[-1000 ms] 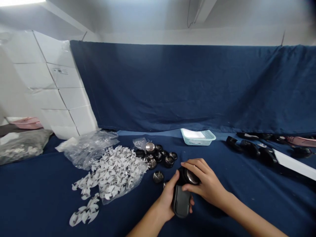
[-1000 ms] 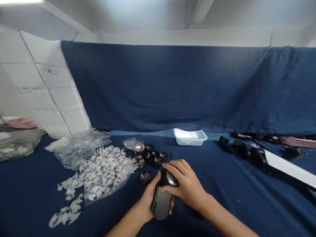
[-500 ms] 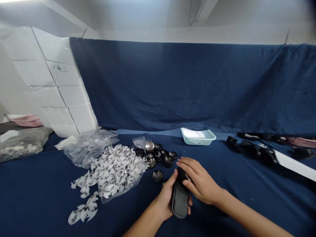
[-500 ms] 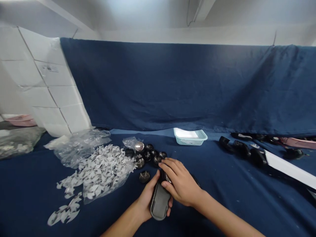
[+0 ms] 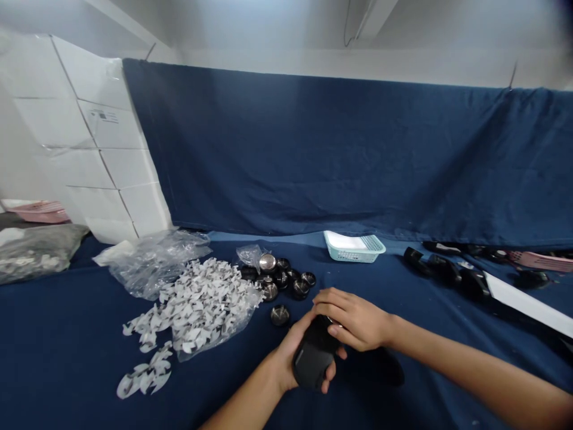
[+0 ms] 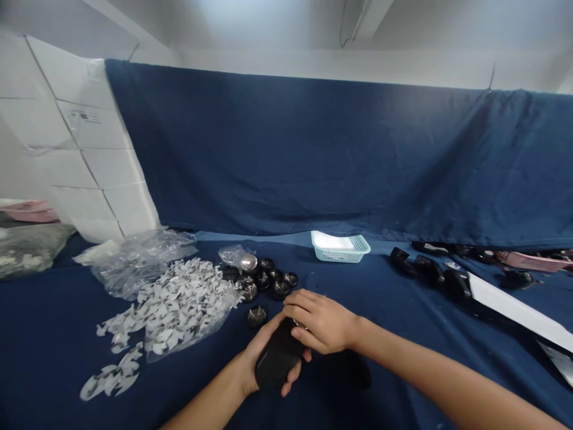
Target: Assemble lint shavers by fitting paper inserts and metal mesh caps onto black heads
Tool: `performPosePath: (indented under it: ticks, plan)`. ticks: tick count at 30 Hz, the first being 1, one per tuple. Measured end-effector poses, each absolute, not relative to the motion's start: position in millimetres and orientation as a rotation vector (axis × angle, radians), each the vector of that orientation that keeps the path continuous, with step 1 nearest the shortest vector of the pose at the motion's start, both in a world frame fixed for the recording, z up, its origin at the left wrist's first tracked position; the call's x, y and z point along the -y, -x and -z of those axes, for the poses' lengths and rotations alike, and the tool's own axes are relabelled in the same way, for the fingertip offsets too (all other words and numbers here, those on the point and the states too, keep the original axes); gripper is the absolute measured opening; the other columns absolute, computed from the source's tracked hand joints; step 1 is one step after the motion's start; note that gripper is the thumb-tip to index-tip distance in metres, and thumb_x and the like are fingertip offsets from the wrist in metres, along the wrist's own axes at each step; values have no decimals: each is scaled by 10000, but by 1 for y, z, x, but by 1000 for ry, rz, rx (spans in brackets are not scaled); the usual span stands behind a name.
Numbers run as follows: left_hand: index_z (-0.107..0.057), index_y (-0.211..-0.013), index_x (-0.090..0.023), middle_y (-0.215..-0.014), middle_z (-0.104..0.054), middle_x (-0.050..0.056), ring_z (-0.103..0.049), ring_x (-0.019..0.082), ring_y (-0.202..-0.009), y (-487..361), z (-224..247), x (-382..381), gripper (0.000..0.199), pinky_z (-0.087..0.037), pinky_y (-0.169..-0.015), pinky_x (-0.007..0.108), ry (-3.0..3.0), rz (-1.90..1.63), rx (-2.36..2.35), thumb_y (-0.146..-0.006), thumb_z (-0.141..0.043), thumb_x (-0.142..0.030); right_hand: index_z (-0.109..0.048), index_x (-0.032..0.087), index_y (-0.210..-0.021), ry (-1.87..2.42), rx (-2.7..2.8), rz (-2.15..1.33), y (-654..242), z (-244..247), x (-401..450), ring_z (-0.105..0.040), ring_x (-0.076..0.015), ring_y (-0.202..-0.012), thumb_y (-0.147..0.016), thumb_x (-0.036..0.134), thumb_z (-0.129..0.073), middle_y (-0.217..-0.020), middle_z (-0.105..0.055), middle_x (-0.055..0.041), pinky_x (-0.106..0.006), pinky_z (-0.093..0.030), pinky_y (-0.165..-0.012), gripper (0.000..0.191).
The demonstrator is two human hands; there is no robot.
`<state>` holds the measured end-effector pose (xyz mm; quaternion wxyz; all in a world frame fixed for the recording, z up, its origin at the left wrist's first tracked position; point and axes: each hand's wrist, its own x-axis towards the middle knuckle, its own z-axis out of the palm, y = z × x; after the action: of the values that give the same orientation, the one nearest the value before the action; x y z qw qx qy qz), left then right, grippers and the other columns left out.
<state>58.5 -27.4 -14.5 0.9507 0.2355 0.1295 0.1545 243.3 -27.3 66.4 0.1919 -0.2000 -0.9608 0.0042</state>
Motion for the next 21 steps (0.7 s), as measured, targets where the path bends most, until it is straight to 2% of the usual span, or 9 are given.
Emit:
performPosePath:
  ticks: [4,8,13,17,19,21]
  plan:
    - [-694,-852,3,-588,-681,170,-647,250,-450,-53,16,25,855,-505,-401,321,-631,-117,-249,-855,-290,-751,-548,84,-1232,338,2839,92,-251,-73,34,-500,-302,-1198,-928,385,-444,-1227,-589,-197,-488,-393,-1064,440]
    - [-701,-821,-12,-553,-671,162,-636,235,-422,-50,16,23,910,-482,-392,297,-679,-203,-346,-826,-247,-800,-489,148,-1334,552,2851,237,-246,-82,43,-419,-334,-1297,-936,372,-469,-1371,-503,-183,-556,-358,-1067,458]
    - [-681,-793,-74,-618,-697,155,-665,233,-483,-49,8,20,737,-507,-469,297,-642,-620,-429,-853,-378,-744,-402,237,-1432,999,2574,235,-222,-88,46,-436,-334,-1269,-955,287,-455,-1383,-448,-182,-536,-438,-991,483]
    - [-641,-1082,-169,-795,-734,72,-700,195,-630,-48,0,20,424,-546,-655,304,-616,-902,-427,-880,-585,-537,-426,276,-1422,1110,2383,112,-208,-87,41,-480,-330,-1197,-918,280,-520,-1328,-463,-160,-544,-465,-956,512]
    - [-584,-1189,-243,-908,-732,39,-707,183,-718,-49,-2,20,383,-543,-749,315,-603,-1000,-418,-869,-652,-442,-452,263,-1396,1098,2271,-28,-205,-86,36,-497,-311,-1170,-907,257,-530,-1287,-483,-147,-538,-473,-960,496]
    - [-553,-1228,-266,-979,-721,38,-706,186,-780,-49,-2,20,409,-534,-804,334,-592,-1045,-412,-863,-673,-406,-471,245,-1361,1073,2183,-141,-205,-86,31,-516,-281,-1150,-898,238,-540,-1244,-504,-131,-512,-484,-970,468]
